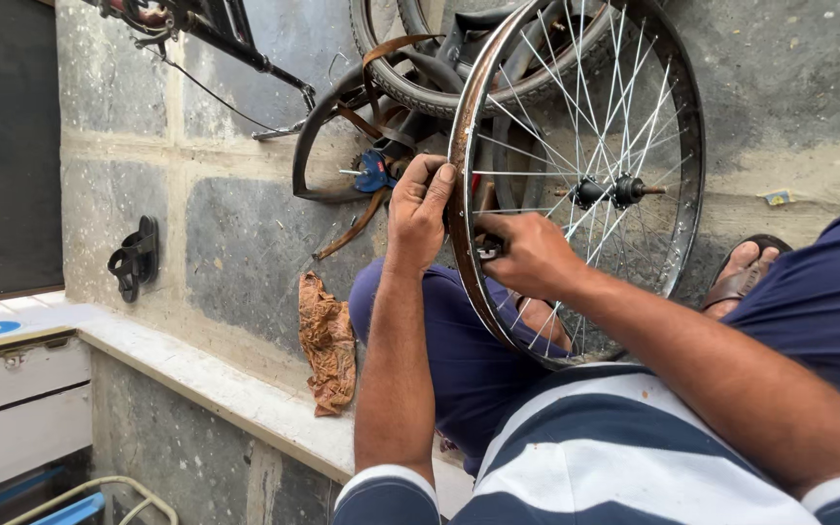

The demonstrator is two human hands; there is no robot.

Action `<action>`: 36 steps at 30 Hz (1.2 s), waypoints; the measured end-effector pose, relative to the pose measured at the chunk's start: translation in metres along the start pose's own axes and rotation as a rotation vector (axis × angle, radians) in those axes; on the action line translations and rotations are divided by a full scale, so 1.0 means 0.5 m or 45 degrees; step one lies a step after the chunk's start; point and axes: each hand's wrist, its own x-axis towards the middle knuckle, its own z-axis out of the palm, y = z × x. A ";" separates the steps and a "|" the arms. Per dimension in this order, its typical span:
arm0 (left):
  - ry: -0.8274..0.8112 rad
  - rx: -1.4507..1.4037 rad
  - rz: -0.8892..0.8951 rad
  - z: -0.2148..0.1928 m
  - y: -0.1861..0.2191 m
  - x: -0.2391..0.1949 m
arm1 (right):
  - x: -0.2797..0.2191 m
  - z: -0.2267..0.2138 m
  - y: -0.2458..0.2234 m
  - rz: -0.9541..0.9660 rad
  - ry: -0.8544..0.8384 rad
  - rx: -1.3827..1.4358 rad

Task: The person sits on the ground and uses a screwdriver to tighten the spokes on a bicycle wheel. They rotate the wheel to access different sections and continue adjusting the spokes throughout the video.

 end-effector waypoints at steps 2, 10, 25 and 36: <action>0.024 0.038 0.017 -0.006 0.005 0.003 | 0.000 -0.002 0.002 -0.022 -0.165 0.469; 0.045 0.158 0.029 -0.002 0.004 -0.008 | 0.000 -0.026 0.084 -0.071 -0.240 1.159; 0.012 0.222 0.058 0.015 0.040 -0.007 | -0.006 0.012 -0.044 0.094 0.002 -0.137; -0.001 0.403 0.182 0.007 0.044 -0.010 | -0.038 0.041 0.034 -0.465 0.464 -0.304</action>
